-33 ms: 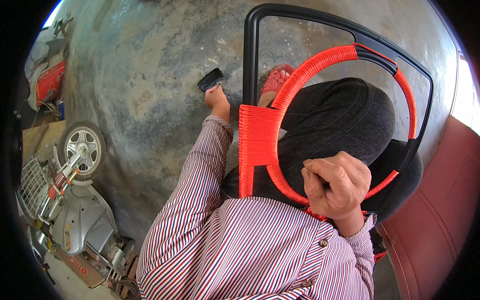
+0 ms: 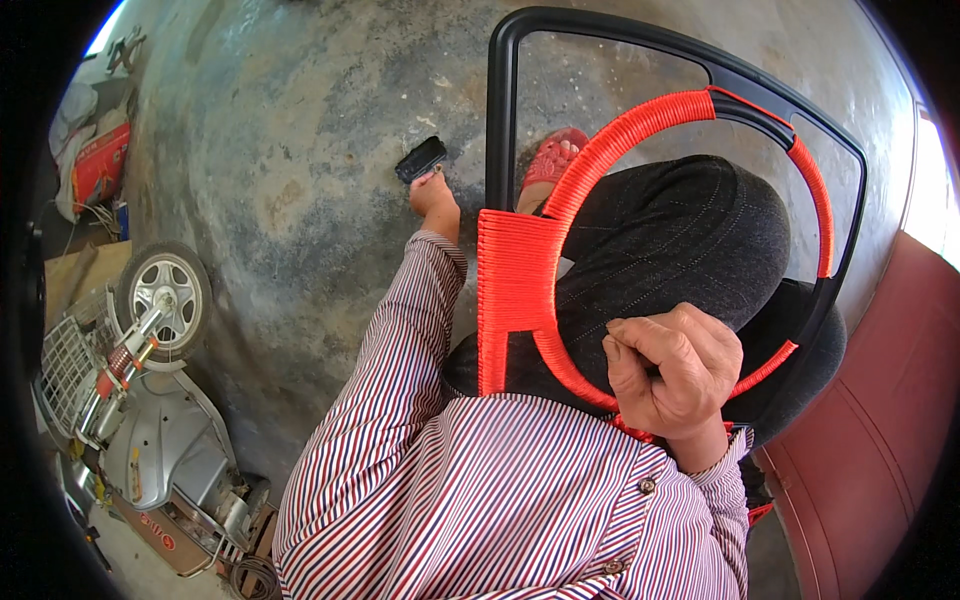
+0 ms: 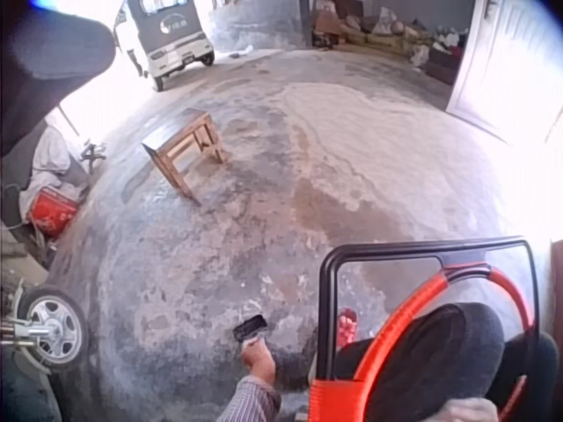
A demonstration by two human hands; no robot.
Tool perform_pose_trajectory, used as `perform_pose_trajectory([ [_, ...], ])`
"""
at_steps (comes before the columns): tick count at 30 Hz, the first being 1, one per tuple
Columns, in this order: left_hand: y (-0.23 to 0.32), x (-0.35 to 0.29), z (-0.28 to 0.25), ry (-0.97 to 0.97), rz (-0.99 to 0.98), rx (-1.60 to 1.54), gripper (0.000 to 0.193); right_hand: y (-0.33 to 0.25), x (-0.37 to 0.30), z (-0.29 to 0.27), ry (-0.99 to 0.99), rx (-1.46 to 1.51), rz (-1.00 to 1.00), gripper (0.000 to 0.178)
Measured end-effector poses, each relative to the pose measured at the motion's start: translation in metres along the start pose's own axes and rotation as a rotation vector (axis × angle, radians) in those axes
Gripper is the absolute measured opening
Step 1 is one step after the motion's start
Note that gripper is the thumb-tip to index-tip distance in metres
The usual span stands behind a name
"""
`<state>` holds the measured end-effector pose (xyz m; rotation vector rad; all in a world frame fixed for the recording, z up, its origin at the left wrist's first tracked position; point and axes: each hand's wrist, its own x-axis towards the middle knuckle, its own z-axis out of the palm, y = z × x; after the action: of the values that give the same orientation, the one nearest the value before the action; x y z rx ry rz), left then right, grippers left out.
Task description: Repairing a chair by weaving red plastic cord around the frame.
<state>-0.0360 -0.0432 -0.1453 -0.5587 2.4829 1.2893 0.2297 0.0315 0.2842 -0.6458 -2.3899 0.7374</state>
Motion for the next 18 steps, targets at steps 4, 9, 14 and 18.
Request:
perform_pose_trajectory([
  [4, 0.010, -0.005, -0.002, 0.018, -0.001, 0.043, 0.020, 0.001, -0.002, 0.000, 0.000, -0.008, 0.006, 0.017],
  [9, 0.018, -0.013, -0.003, 0.033, -0.011, 0.083, 0.019, -0.001, -0.001, -0.002, -0.002, -0.014, 0.010, 0.016],
  [14, 0.022, -0.014, -0.003, 0.020, -0.023, 0.094, 0.017, 0.000, -0.002, -0.002, 0.001, -0.011, 0.014, 0.017],
  [18, 0.020, -0.013, -0.003, 0.026, -0.016, 0.113, 0.015, -0.001, 0.000, -0.003, -0.005, -0.012, 0.018, 0.016],
])
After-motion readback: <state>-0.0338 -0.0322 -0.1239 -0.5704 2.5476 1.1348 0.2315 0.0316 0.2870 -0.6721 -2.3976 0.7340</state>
